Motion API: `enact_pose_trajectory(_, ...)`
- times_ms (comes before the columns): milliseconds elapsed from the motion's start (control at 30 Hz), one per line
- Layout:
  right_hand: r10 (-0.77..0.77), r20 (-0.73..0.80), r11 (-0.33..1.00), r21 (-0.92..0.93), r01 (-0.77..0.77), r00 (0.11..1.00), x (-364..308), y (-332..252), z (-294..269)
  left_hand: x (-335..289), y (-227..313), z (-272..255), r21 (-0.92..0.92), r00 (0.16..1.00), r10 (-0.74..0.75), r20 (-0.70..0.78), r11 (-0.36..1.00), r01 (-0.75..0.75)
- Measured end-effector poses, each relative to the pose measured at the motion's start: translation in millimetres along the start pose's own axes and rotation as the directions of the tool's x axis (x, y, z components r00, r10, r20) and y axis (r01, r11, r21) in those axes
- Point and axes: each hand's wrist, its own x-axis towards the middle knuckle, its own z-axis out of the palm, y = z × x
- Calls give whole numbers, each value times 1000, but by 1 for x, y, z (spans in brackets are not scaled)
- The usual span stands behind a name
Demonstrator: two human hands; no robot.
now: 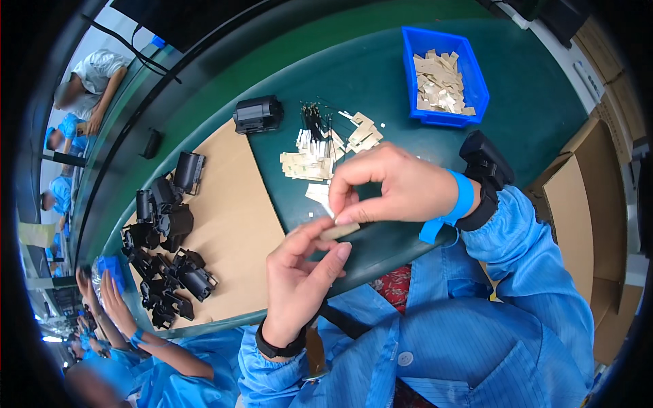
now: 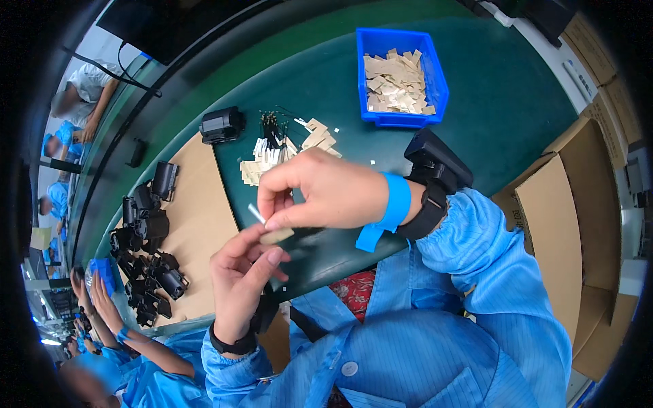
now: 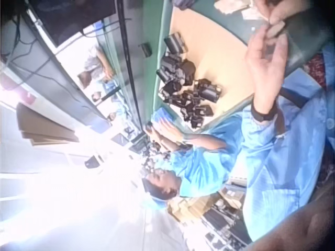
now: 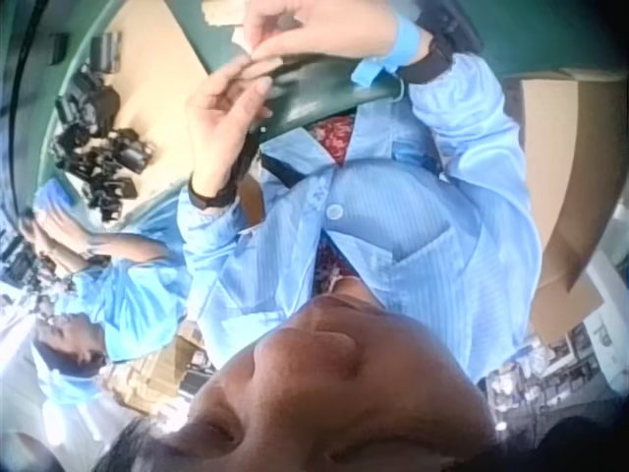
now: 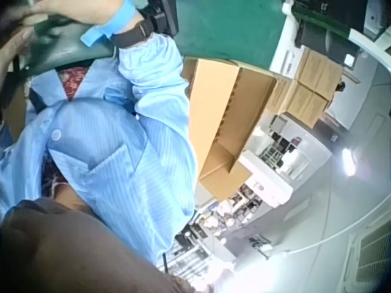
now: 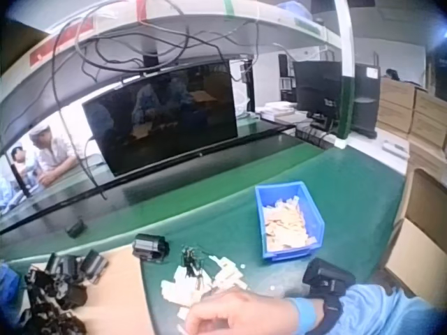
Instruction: Assembling internal components, including pins and connectors, into a black plastic housing on an assembly line.
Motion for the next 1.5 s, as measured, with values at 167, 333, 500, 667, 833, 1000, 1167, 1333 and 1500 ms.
enact_pose_trajectory(167, -15, 60, 988, 156, 6, 998, -3, -6, 4, -7, -1, -2, -159, 959, -162, 233, 967, 201)
enact_pose_trajectory(333, -399, -205, 863, -415, 290, 894, -13, -14, 14, -13, -3, 9, -265, 992, -115, 47, 956, 123)
enact_pose_trajectory(500, -308, -241, 888, -421, 187, 920, -28, -15, 34, -19, -12, 11, -281, 1000, 16, 25, 960, -8)
enact_pose_trajectory(667, -261, -264, 947, -259, 193, 929, -30, -10, 41, -20, -12, 15, -230, 997, 67, -28, 971, -72)
enact_pose_trajectory(833, -119, -248, 992, -81, 101, 962, -32, -9, 39, -22, -13, 16, -138, 994, 91, -58, 986, -98)
enact_pose_trajectory(1000, 23, -198, 995, 98, -3, 980, -41, -14, 37, -18, -13, 17, 215, 955, 295, -18, 934, -284)
enact_pose_trajectory(1167, 1, -30, 960, 281, 8, 1000, -33, -11, 40, -35, -11, 16, 88, 980, 170, -107, 983, -161)
enact_pose_trajectory(1333, -71, -80, 993, 87, 78, 994, -38, -21, 15, -31, -4, 10, -204, 982, 87, 169, 978, -52)
enact_pose_trajectory(1500, -290, -345, 673, -737, -67, 893, -43, -29, -37, -17, -10, 9, -428, 951, 76, 299, 902, 62)
